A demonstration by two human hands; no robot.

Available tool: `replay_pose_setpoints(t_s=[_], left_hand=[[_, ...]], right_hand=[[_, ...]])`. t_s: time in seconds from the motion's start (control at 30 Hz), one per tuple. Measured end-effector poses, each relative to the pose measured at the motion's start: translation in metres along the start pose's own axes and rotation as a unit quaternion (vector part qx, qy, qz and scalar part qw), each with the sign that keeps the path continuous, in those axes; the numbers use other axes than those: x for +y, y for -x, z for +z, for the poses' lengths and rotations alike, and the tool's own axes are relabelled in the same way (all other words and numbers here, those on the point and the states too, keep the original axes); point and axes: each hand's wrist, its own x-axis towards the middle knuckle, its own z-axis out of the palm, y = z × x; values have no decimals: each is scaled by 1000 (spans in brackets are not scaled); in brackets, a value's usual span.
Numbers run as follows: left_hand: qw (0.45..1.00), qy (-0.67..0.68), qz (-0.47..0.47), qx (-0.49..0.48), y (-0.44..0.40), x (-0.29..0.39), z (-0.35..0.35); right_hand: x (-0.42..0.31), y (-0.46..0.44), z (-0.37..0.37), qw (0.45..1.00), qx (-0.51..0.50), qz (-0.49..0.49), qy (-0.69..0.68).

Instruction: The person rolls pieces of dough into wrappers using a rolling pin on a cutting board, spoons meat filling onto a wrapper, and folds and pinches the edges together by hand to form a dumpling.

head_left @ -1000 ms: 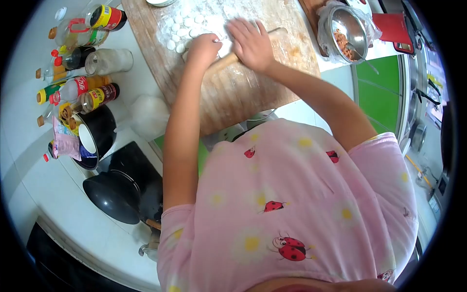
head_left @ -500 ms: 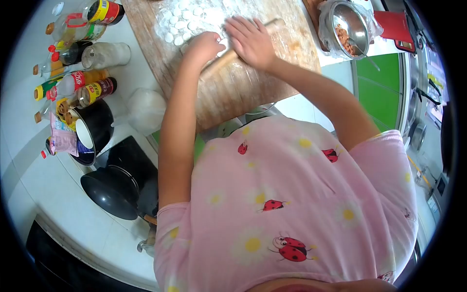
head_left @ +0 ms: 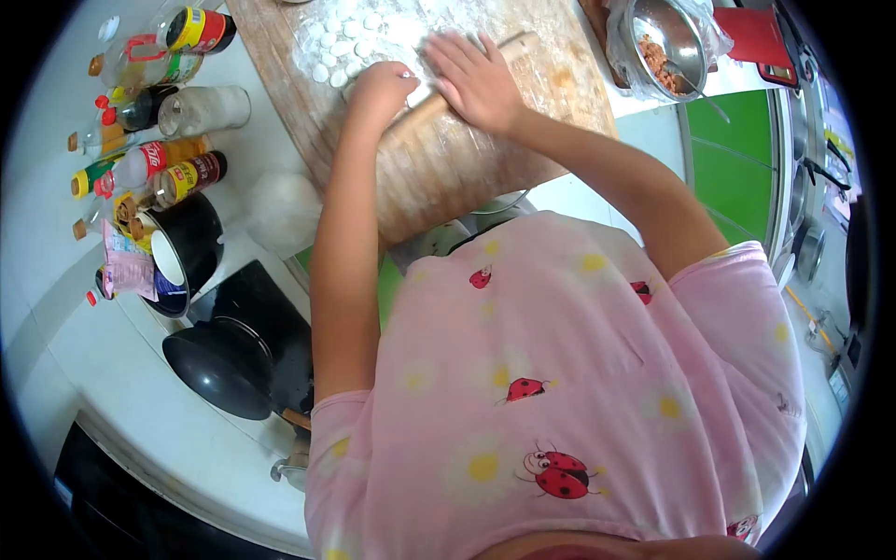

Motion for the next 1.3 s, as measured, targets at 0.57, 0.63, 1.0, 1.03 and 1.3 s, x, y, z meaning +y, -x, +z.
replay_pose_setpoints(t_s=[0.57, 0.63, 1.0, 1.03, 1.3], left_hand=[[999, -25, -11, -18, 14, 6, -4], [998, -59, 17, 11, 5, -2, -1], [998, -35, -7, -42, 9, -7, -8], [998, 16, -33, -55, 10, -8, -11], [993, -73, -11, -88, 22, 11, -15]], right_hand=[[-2, -13, 0, 999, 17, -30, -23], [-6, -26, 1, 1000, 21, -20, 12], [-9, -21, -4, 999, 24, -34, 34], [-7, -7, -8, 999, 6, -37, 9], [-13, -14, -7, 999, -18, -37, -6]])
